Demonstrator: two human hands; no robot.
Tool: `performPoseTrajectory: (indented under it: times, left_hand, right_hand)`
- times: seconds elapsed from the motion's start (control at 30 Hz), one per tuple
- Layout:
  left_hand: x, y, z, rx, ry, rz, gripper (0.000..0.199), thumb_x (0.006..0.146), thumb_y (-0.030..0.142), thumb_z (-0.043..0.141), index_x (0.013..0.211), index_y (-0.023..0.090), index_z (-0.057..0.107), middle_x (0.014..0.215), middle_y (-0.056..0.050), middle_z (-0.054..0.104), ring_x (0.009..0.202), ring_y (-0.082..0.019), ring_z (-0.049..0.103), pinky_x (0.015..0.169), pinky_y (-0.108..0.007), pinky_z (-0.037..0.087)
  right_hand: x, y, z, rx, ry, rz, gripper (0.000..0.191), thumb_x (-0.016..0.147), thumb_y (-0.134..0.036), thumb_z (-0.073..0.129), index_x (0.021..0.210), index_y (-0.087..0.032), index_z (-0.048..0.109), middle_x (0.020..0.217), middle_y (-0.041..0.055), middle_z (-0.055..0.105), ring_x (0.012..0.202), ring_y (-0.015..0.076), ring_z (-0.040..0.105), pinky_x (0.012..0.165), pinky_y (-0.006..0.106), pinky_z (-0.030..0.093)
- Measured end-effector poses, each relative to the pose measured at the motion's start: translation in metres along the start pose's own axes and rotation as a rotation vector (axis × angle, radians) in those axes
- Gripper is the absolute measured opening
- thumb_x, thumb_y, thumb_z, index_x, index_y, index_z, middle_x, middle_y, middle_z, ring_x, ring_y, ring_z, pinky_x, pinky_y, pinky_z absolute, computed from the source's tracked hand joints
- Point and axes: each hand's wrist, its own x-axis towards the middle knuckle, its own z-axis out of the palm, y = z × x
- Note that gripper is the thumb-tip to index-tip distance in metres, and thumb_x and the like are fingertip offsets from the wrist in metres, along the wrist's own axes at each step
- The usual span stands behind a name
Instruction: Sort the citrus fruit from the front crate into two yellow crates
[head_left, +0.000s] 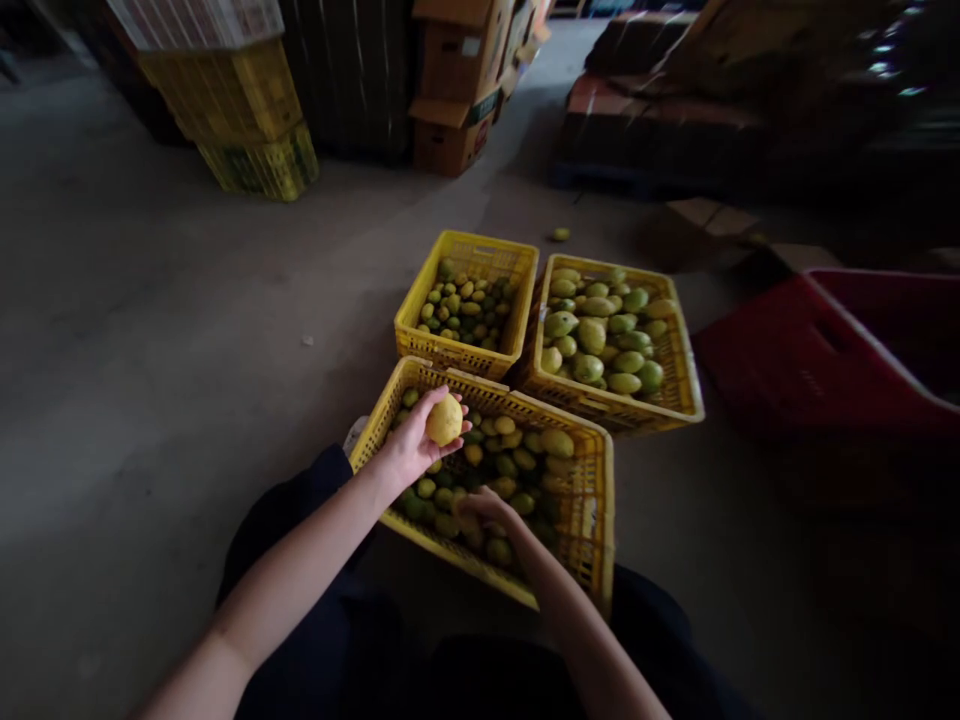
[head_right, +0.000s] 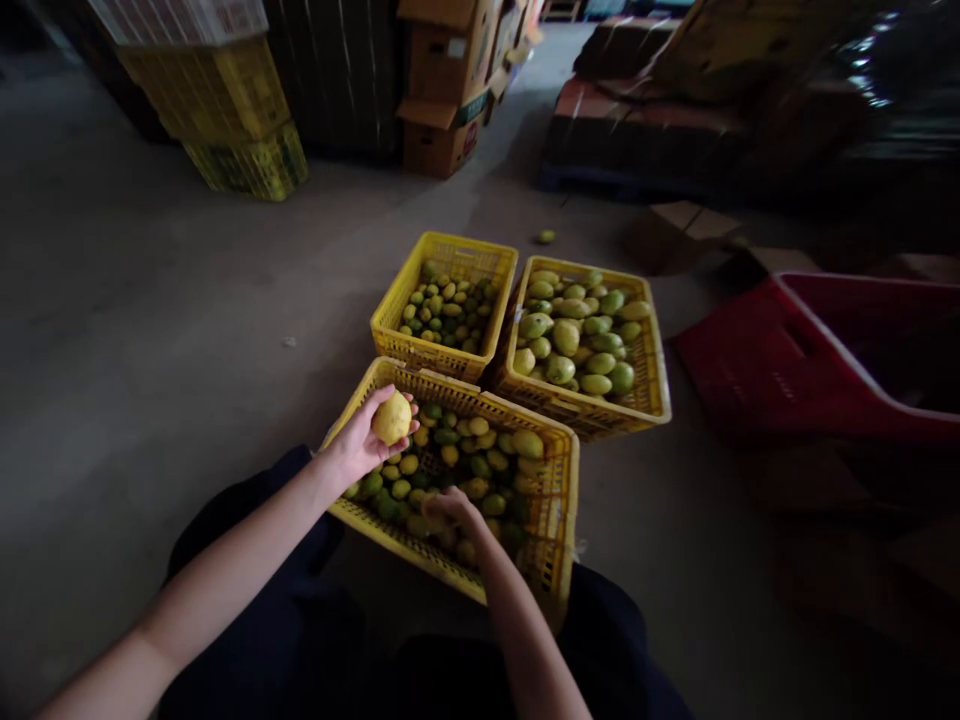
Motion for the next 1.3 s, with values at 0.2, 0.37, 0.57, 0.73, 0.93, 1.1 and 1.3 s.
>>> performPoseTrajectory:
  times: [0.2, 0.37, 0.57, 0.73, 0.93, 1.1, 1.3]
  left_hand:
    - [0.002, -0.009, 0.004, 0.006, -0.191, -0.073, 0.030, 0.086, 0.029, 0.047, 0.098, 0.009, 0.065, 0.084, -0.011, 0.070, 0.070, -0.020, 0.068, 0.059, -0.029, 0.056]
    - [0.003, -0.021, 0.012, -0.054, -0.293, -0.049, 0.032, 0.081, 0.023, 0.048, 0.105, 0.009, 0.065, 0.083, -0.010, 0.071, 0.072, -0.020, 0.068, 0.067, -0.033, 0.056]
    - [0.003, -0.032, 0.012, -0.204, -0.354, 0.000, 0.036, 0.080, 0.019, 0.046, 0.109, 0.010, 0.064, 0.089, -0.011, 0.071, 0.090, -0.025, 0.068, 0.084, -0.039, 0.053]
    - [0.006, -0.037, 0.010, -0.259, -0.393, 0.038, 0.045, 0.077, 0.019, 0.047, 0.119, 0.011, 0.061, 0.099, -0.012, 0.071, 0.106, -0.029, 0.064, 0.094, -0.045, 0.048]
    - [-0.006, -0.033, 0.016, -0.174, -0.420, 0.023, 0.050, 0.080, 0.029, 0.049, 0.126, 0.010, 0.057, 0.114, -0.014, 0.068, 0.114, -0.028, 0.060, 0.097, -0.040, 0.046]
    - [-0.013, -0.026, 0.023, -0.096, -0.366, 0.069, 0.049, 0.080, 0.029, 0.047, 0.123, 0.007, 0.059, 0.113, -0.014, 0.069, 0.113, -0.027, 0.060, 0.097, -0.035, 0.047]
    - [-0.019, -0.022, 0.029, -0.095, -0.323, 0.096, 0.048, 0.080, 0.025, 0.044, 0.122, 0.006, 0.060, 0.107, -0.013, 0.071, 0.108, -0.025, 0.062, 0.095, -0.035, 0.048]
  right_hand:
    - [-0.046, -0.066, -0.078, 0.371, 0.092, -0.244, 0.042, 0.059, -0.029, 0.072, 0.094, -0.023, 0.050, 0.085, -0.0007, 0.063, 0.071, 0.0162, 0.063, 0.061, 0.030, 0.055]
    - [-0.109, -0.085, -0.109, 0.860, 0.119, -0.604, 0.066, 0.046, -0.026, 0.085, 0.102, -0.026, 0.051, 0.095, -0.0003, 0.066, 0.084, 0.0213, 0.066, 0.076, 0.039, 0.057]
    - [-0.114, -0.079, -0.080, 0.976, 0.158, -0.665, 0.055, 0.050, -0.046, 0.084, 0.092, -0.022, 0.060, 0.087, 0.0049, 0.070, 0.069, 0.0220, 0.065, 0.057, 0.035, 0.054]
    - [-0.106, -0.084, -0.062, 1.051, 0.153, -0.675, 0.049, 0.062, -0.050, 0.077, 0.097, -0.022, 0.057, 0.081, 0.0018, 0.067, 0.051, 0.0133, 0.055, 0.040, 0.026, 0.042]
    - [-0.117, -0.083, -0.062, 1.017, 0.187, -0.688, 0.048, 0.069, -0.055, 0.070, 0.102, -0.024, 0.056, 0.087, 0.0014, 0.067, 0.055, 0.0145, 0.057, 0.048, 0.028, 0.047]
    - [-0.119, -0.078, -0.056, 0.862, 0.203, -0.725, 0.050, 0.071, -0.054, 0.071, 0.111, -0.027, 0.059, 0.112, 0.0021, 0.066, 0.099, 0.0231, 0.063, 0.081, 0.033, 0.053]
    - [-0.114, -0.073, -0.055, 0.745, 0.242, -0.715, 0.063, 0.069, -0.059, 0.070, 0.121, -0.025, 0.057, 0.124, 0.0053, 0.063, 0.122, 0.0293, 0.053, 0.106, 0.044, 0.040]
